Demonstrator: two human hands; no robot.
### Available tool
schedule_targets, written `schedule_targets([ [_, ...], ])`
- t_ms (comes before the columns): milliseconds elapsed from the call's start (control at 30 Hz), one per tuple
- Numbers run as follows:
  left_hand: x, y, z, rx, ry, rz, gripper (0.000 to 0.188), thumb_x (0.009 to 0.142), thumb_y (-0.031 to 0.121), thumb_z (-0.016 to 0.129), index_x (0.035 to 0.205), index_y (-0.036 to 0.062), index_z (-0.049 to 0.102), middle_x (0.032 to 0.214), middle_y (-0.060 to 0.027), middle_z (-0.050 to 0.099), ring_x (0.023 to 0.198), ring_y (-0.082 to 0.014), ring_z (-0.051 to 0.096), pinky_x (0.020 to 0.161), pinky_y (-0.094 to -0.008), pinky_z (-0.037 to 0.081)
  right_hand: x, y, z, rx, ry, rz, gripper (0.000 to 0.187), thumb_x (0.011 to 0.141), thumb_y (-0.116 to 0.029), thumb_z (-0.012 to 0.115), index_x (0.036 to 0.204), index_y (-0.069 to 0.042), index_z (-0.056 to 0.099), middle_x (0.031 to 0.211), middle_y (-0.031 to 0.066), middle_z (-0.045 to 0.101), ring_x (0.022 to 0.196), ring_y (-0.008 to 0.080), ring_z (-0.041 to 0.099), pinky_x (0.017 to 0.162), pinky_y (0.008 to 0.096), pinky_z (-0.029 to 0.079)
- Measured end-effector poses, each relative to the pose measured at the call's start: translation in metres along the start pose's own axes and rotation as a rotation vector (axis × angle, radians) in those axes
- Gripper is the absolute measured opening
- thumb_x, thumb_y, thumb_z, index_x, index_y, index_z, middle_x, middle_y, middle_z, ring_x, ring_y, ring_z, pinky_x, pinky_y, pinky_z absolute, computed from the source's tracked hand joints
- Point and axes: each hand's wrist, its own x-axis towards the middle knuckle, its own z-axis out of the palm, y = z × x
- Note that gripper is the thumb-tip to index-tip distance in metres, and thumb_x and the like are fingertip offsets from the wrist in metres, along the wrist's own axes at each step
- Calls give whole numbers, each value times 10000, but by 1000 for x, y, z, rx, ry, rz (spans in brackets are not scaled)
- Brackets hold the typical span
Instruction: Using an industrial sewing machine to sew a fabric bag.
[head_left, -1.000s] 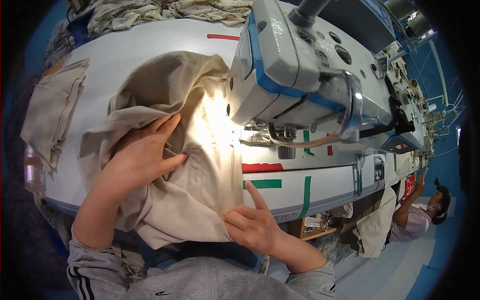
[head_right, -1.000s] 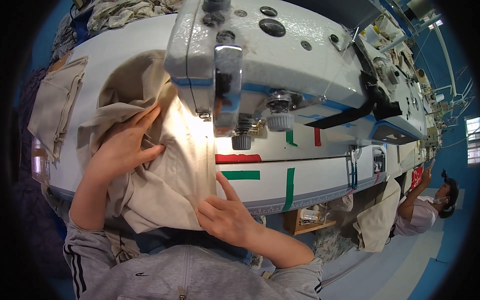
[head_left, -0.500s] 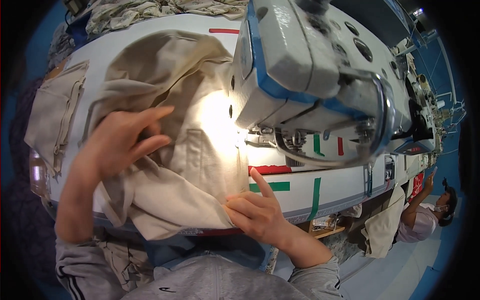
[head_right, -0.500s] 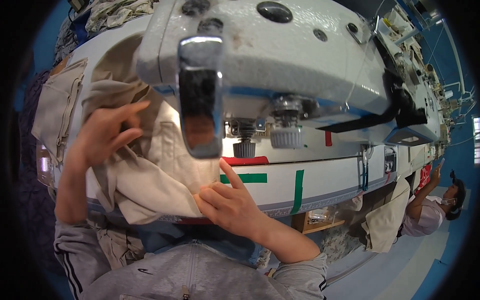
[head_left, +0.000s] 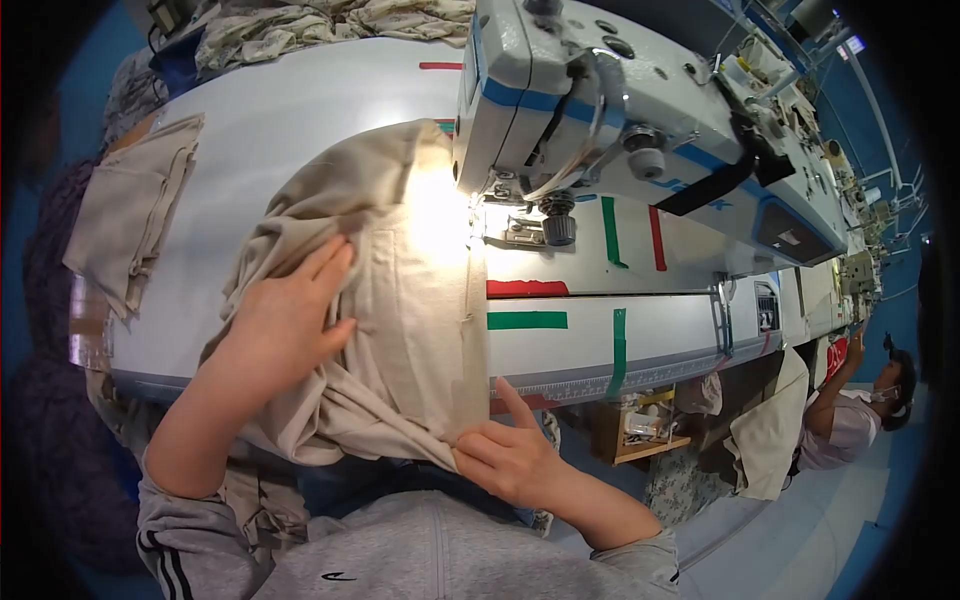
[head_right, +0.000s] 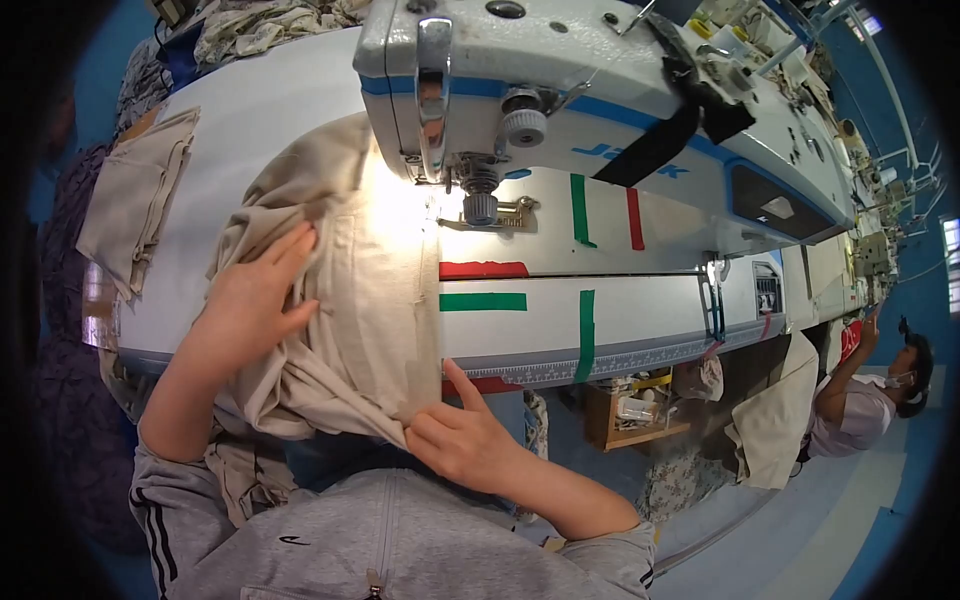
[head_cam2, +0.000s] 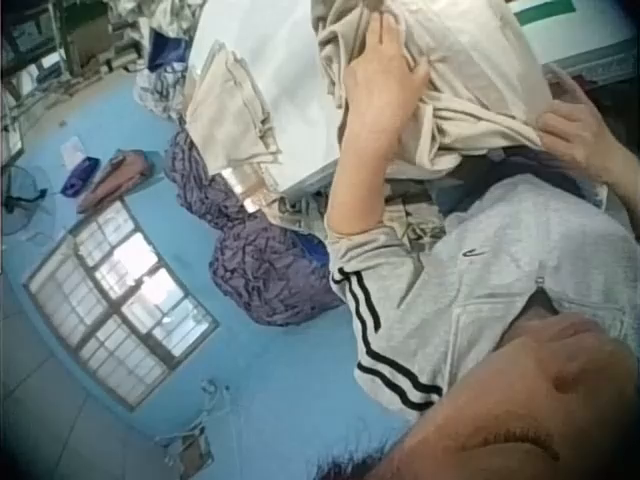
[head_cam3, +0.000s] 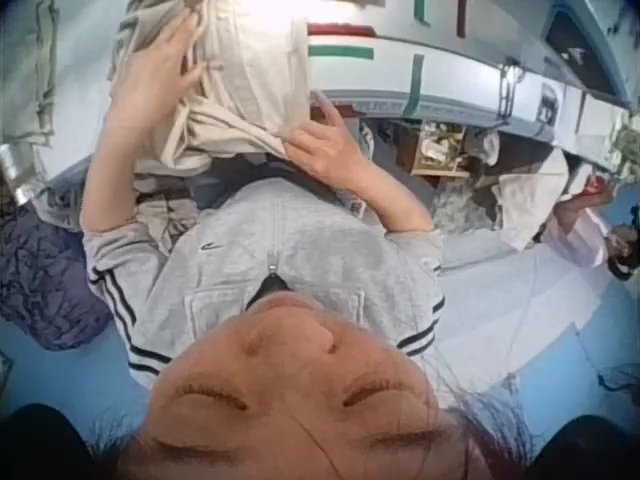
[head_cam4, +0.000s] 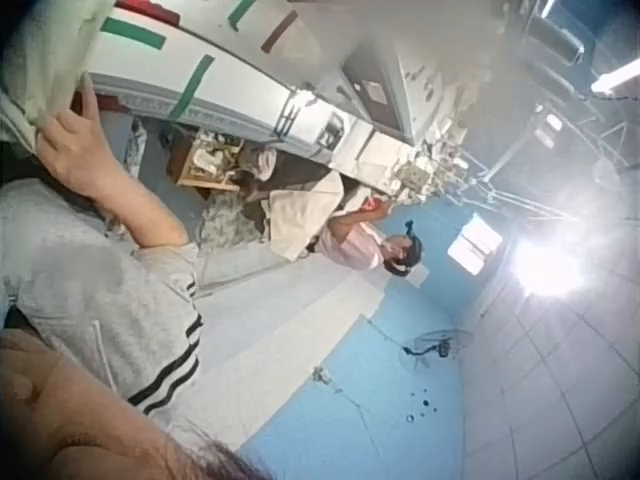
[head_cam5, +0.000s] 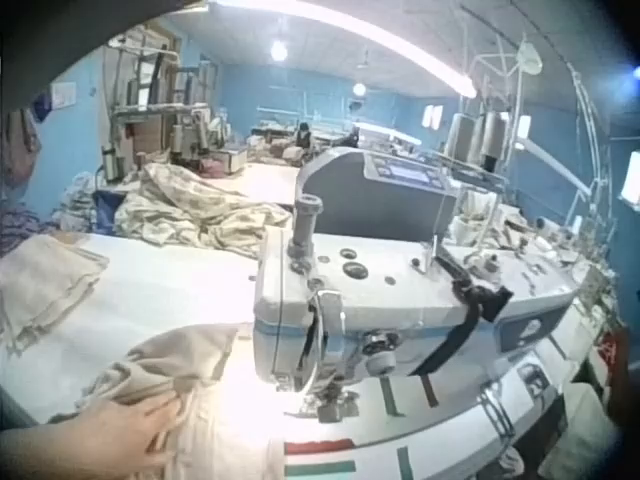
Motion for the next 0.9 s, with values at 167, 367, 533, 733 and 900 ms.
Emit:
schedule_targets([
  [167, -16, 24, -6, 139, -31, 95, 669, 778, 209, 710, 1393, 88, 479, 1452, -146, 448, 961, -282, 634, 807, -382, 547, -1, 4, 5, 22, -17, 20, 66, 726, -82, 661, 786, -87, 635, 813, -10, 564, 839, 103, 619, 1139, 600, 311],
  [367, 4, -8, -5, -41, -84, 46, 690, 763, 125, 655, 1421, 80, 454, 1483, -176, 423, 977, -314, 652, 868, -406, 521, 1, 8, 5, 31, -8, 50, 61, 727, -70, 657, 782, -87, 637, 862, -20, 609, 810, 102, 623, 1167, 577, 281],
  [533, 26, -13, -1, -16, -33, 43, 673, 764, 104, 649, 1411, 60, 469, 1491, -173, 414, 1042, -316, 621, 914, -395, 498, 10, 20, 2, 12, -18, 77, 57, 730, -70, 659, 781, -83, 637, 866, -24, 611, 798, 93, 626, 1176, 571, 269],
  [733, 49, -42, -16, 598, 0, -66, 616, 779, 80, 638, 1381, 93, 504, 1569, -120, 317, 1350, -319, 419, 1087, -414, 377, 14, 28, 8, 48, 49, 106, 66, 736, -75, 676, 791, -93, 645, 847, -26, 601, 818, 87, 633, 1181, 556, 270],
  [900, 75, -170, -99, 1091, 561, 125, 381, 819, 177, 655, 1191, 95, 639, 1547, -90, 372, 1422, -298, 351, 1156, -463, 293, 32, 28, 14, 286, 19, 98, 93, 748, -92, 685, 833, -110, 654, 846, -31, 603, 805, 99, 629, 1198, 526, 240],
])
